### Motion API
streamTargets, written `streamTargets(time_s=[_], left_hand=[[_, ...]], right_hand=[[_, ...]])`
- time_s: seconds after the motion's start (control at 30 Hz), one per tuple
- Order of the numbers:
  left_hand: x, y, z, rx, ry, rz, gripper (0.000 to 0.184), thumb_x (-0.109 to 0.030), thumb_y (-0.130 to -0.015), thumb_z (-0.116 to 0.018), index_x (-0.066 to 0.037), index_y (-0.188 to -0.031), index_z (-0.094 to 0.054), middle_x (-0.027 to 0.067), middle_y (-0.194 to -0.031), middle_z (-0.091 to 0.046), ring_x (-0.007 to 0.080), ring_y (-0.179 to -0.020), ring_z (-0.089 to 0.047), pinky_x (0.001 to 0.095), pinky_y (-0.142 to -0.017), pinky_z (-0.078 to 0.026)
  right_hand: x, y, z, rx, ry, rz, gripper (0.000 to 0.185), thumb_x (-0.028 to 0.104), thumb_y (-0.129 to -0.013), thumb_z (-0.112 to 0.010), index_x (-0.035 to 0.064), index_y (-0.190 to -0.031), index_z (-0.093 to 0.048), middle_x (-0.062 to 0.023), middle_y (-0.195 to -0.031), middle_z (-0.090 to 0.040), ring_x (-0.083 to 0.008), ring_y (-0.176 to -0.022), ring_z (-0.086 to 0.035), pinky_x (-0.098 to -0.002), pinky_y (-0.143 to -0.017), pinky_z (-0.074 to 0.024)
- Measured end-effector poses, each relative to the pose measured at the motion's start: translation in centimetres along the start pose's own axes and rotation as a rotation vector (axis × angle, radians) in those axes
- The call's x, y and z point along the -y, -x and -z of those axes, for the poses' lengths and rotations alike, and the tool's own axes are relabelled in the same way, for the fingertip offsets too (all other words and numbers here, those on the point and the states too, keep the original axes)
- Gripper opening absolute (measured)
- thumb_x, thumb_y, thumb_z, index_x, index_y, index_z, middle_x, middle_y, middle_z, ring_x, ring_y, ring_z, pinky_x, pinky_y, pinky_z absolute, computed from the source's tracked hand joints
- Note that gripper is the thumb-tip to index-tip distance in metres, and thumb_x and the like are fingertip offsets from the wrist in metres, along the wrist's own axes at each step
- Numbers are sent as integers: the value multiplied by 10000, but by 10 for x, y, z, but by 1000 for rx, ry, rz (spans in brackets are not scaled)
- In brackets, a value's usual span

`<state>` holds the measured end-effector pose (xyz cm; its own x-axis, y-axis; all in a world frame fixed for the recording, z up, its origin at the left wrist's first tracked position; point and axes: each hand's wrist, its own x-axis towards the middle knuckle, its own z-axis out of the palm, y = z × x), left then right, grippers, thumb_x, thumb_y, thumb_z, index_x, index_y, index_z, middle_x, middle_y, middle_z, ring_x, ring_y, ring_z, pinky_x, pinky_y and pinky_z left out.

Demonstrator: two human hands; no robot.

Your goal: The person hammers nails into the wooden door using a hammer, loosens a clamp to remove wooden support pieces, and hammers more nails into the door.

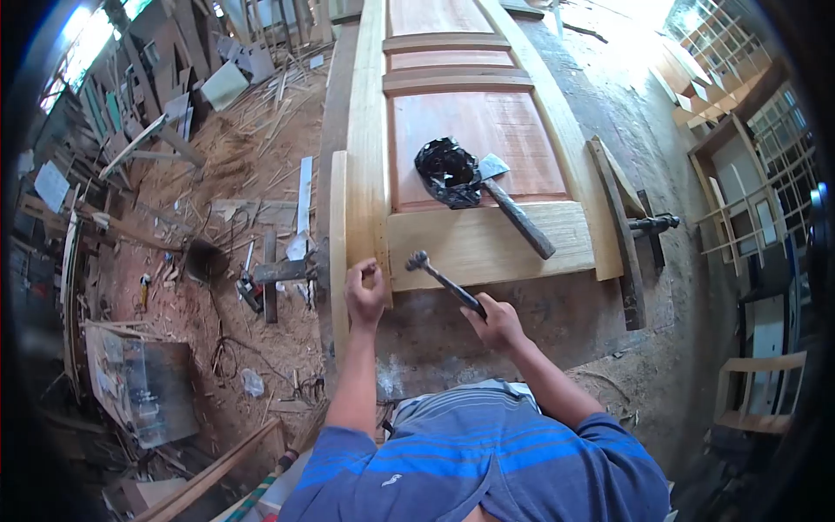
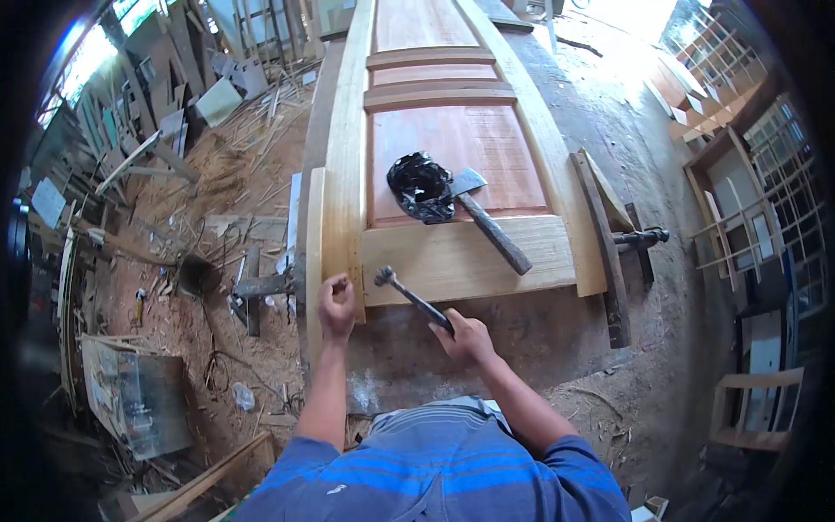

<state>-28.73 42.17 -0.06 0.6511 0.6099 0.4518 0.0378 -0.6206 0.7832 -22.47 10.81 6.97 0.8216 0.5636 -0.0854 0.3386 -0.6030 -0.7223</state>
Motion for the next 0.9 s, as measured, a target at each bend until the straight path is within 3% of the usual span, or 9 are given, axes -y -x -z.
streamTargets(time_s=[0.13, 0.2, 0.3, 0.43, 0.53, 0.6, 0.67, 0.8, 0.9], left_hand=[[-43, 39, 14, 644, 98, 177, 216, -114, -928, -789, -29, -1125, -775, 119, -938, -805, 187, -876, -773, 359, -809, -612], [-66, 54, 8, 943, -110, 375, 286, -162, -904, -818, -48, -1162, -772, 143, -1005, -818, 250, -932, -800, 383, -841, -618], [-62, 76, -16, 1149, -343, 218, 362, -250, -893, -822, -48, -1186, -756, 186, -1095, -808, 398, -1051, -773, 483, -936, -610], [-88, 57, -37, 1241, -381, 71, 405, -295, -903, -827, -42, -1212, -762, 206, -1107, -805, 422, -1053, -765, 506, -940, -605], [-149, -22, -62, 1059, -234, 90, 383, -315, -921, -816, -12, -1152, -781, 227, -1089, -800, 416, -1011, -774, 506, -896, -608], [-186, -85, -96, 776, -179, 133, 276, -254, -977, -752, -11, -1107, -776, 222, -1032, -794, 375, -974, -781, 493, -885, -594], [-173, -140, -149, 410, 22, -186, 261, -250, -984, -721, -8, -1068, -771, 239, -1016, -786, 408, -952, -771, 511, -858, -595], [-78, -187, -223, 547, -483, -30, 170, -125, -985, -680, -28, -1076, -787, 242, -1091, -786, 434, -1060, -756, 524, -926, -590], [-85, -172, -239, 640, -782, 57, 183, -112, -897, -788, -52, -1069, -777, 254, -1182, -769, 410, -1145, -754, 502, -999, -603]], right_hand=[[-31, 37, 30, -28, 28, -82, 377, 467, -997, -770, 95, -1056, -761, -214, -853, -752, -450, -871, -746, -543, -784, -578], [-39, 43, 39, -41, 35, -98, 377, 478, -986, -780, 112, -1075, -789, -206, -873, -766, -437, -886, -756, -528, -797, -588], [-49, 40, 52, -52, 21, -129, 377, 481, -976, -790, 124, -1095, -803, -205, -892, -776, -428, -894, -764, -519, -802, -594], [-72, 23, 66, -100, -47, -107, 384, 480, -966, -796, 115, -1083, -795, -206, -898, -776, -430, -895, -764, -525, -813, -597], [-99, 2, 84, -138, -41, -33, 360, 415, -958, -816, 87, -1105, -799, -200, -900, -779, -395, -865, -780, -479, -774, -612], [-123, -8, 87, -121, -74, 14, 361, 411, -953, -817, 88, -1114, -799, -201, -902, -780, -399, -872, -781, -484, -776, -612], [-117, -12, 100, -120, -82, -58, 357, 424, -960, -794, 103, -1117, -798, -197, -904, -780, -405, -884, -779, -499, -787, -609], [-137, -11, 112, -128, -78, -51, 345, 435, -967, -763, 118, -1099, -797, -195, -883, -768, -414, -880, -769, -513, -790, -600], [-166, -11, 116, -93, -66, -67, 304, 411, -949, -762, 132, -1063, -800, -190, -871, -761, -399, -869, -767, -500, -797, -599]])
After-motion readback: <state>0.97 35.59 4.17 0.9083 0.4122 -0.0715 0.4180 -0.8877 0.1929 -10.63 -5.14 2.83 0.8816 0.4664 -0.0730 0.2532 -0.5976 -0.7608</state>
